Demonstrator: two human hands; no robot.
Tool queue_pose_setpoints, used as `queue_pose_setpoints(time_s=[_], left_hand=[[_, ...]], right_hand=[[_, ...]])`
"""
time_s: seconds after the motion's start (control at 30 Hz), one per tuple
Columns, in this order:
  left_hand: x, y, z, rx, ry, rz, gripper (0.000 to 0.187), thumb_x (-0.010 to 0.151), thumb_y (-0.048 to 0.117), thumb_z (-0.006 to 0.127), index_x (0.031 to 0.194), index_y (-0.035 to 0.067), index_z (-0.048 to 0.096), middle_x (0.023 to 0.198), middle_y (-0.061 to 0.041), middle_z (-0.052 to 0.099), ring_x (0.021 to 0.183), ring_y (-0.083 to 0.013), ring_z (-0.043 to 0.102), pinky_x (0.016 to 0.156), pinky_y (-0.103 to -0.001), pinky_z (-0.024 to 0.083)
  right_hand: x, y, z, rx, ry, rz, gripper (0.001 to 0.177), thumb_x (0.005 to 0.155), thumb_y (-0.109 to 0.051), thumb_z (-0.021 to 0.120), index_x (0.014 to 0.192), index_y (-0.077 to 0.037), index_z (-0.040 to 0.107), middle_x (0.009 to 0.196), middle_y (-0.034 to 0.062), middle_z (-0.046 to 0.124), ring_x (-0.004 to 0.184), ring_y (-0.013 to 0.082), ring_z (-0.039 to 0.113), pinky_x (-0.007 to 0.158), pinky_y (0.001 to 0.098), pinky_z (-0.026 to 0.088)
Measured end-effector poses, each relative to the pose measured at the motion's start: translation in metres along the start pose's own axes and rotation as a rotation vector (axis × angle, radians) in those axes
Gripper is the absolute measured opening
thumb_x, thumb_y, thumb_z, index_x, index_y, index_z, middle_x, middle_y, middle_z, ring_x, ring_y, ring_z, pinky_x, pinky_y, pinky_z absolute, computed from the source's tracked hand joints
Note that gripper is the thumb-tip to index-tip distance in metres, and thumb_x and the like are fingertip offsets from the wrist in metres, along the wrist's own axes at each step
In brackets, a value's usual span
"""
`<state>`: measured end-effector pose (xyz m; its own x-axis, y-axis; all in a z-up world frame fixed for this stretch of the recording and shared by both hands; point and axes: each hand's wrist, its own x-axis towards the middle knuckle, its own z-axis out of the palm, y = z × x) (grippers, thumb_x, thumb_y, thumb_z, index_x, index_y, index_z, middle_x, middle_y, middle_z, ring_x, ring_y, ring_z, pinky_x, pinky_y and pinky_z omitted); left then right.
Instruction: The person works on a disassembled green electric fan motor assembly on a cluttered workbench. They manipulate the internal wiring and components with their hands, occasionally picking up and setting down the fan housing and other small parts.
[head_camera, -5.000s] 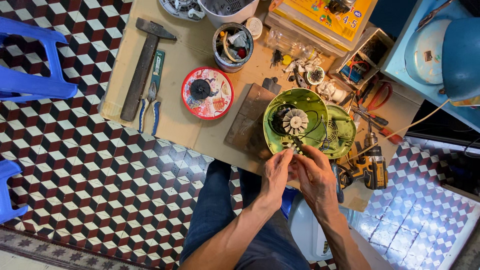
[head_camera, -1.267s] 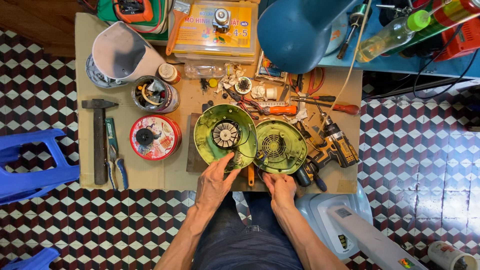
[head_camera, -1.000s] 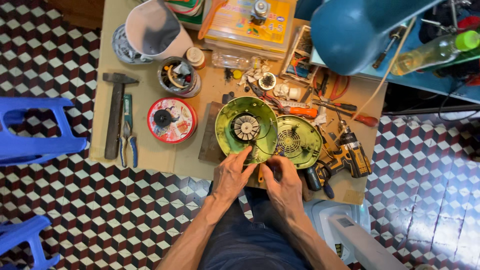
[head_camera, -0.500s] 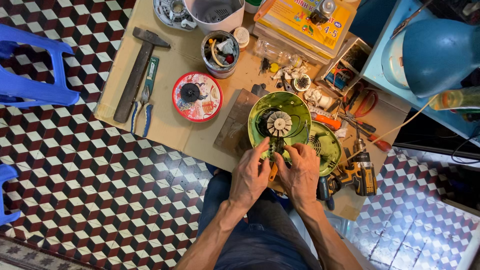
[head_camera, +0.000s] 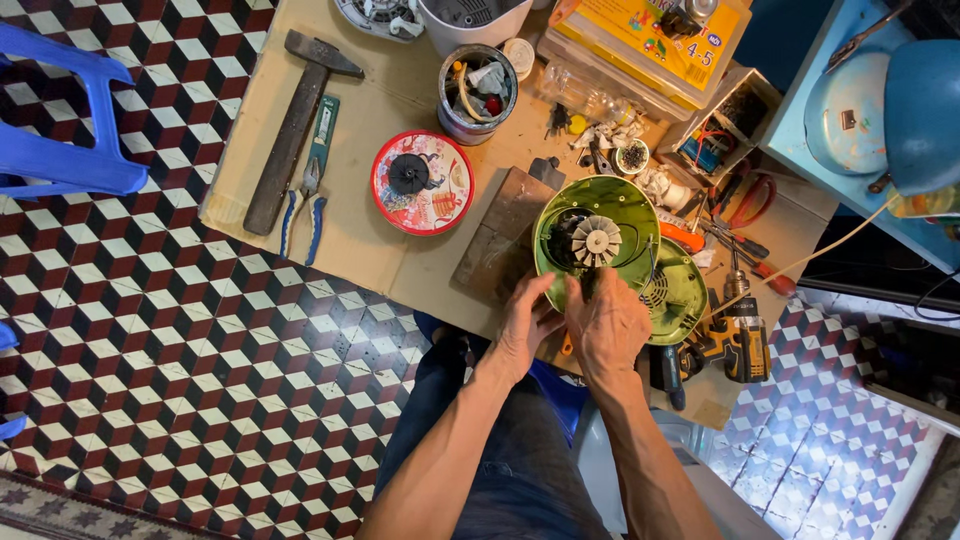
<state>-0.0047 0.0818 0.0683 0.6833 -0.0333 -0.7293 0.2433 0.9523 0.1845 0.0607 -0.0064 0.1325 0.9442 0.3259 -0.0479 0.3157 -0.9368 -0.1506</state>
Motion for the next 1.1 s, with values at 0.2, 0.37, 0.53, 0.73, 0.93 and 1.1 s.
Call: queue_pose_setpoints(time_s=[0.2,0.37,0.53,0.73,0.93,1.1], left_hand=[[0.013,0.006,0.005,0.069,-0.009,0.017,0.052,0.084,0.036,0.068,0.132,0.019,0.057,0.123,-0.003,0.063,0.117,-0.018,0.059,0.097,-0.042,0.05],[0.012,0.009,0.001,-0.024,-0.096,-0.02,0.055,0.088,0.04,0.068,0.136,0.019,0.055,0.126,-0.004,0.062,0.119,-0.0181,0.059,0.101,-0.044,0.05],[0.009,0.004,0.008,-0.135,-0.089,-0.046,0.076,0.085,0.06,0.066,0.148,0.023,0.047,0.139,-0.004,0.058,0.125,-0.0183,0.056,0.103,-0.042,0.046],[0.013,-0.004,0.008,-0.134,-0.081,-0.063,0.088,0.083,0.071,0.063,0.152,0.022,0.043,0.139,-0.006,0.056,0.124,-0.0194,0.054,0.104,-0.04,0.044],[0.019,-0.011,0.004,-0.149,-0.069,-0.067,0.087,0.082,0.072,0.064,0.149,0.019,0.047,0.135,-0.004,0.058,0.121,-0.0173,0.056,0.102,-0.038,0.046],[0.019,-0.011,0.002,-0.149,-0.076,-0.067,0.086,0.082,0.071,0.067,0.146,0.017,0.051,0.132,-0.004,0.06,0.12,-0.0168,0.057,0.102,-0.037,0.047]], right_hand=[[-0.007,0.016,-0.017,0.166,0.041,0.055,0.02,0.093,-0.019,0.07,0.104,-0.003,0.068,0.094,0.0176,0.07,0.084,0.038,0.069,0.073,0.0463,0.053],[-0.008,0.021,-0.023,0.268,-0.041,0.057,0.016,0.091,-0.014,0.069,0.103,-0.003,0.071,0.097,0.0173,0.069,0.087,0.0372,0.069,0.077,0.0436,0.054],[0.0,0.021,-0.024,0.313,-0.052,0.016,0.015,0.091,-0.01,0.07,0.103,-0.001,0.071,0.097,0.0184,0.068,0.087,0.0373,0.068,0.078,0.0436,0.053],[0.009,0.025,-0.02,0.286,-0.106,0.015,0.015,0.09,-0.01,0.071,0.102,-0.001,0.072,0.093,0.0178,0.068,0.083,0.0365,0.068,0.075,0.0441,0.054],[0.015,0.028,-0.017,0.285,-0.12,-0.035,0.015,0.09,-0.01,0.072,0.103,-0.001,0.073,0.092,0.0178,0.068,0.083,0.0365,0.068,0.075,0.0442,0.053],[0.014,0.027,-0.017,0.351,-0.157,-0.034,0.014,0.091,-0.008,0.07,0.103,-0.001,0.072,0.09,0.0166,0.068,0.079,0.0339,0.068,0.073,0.0423,0.054]])
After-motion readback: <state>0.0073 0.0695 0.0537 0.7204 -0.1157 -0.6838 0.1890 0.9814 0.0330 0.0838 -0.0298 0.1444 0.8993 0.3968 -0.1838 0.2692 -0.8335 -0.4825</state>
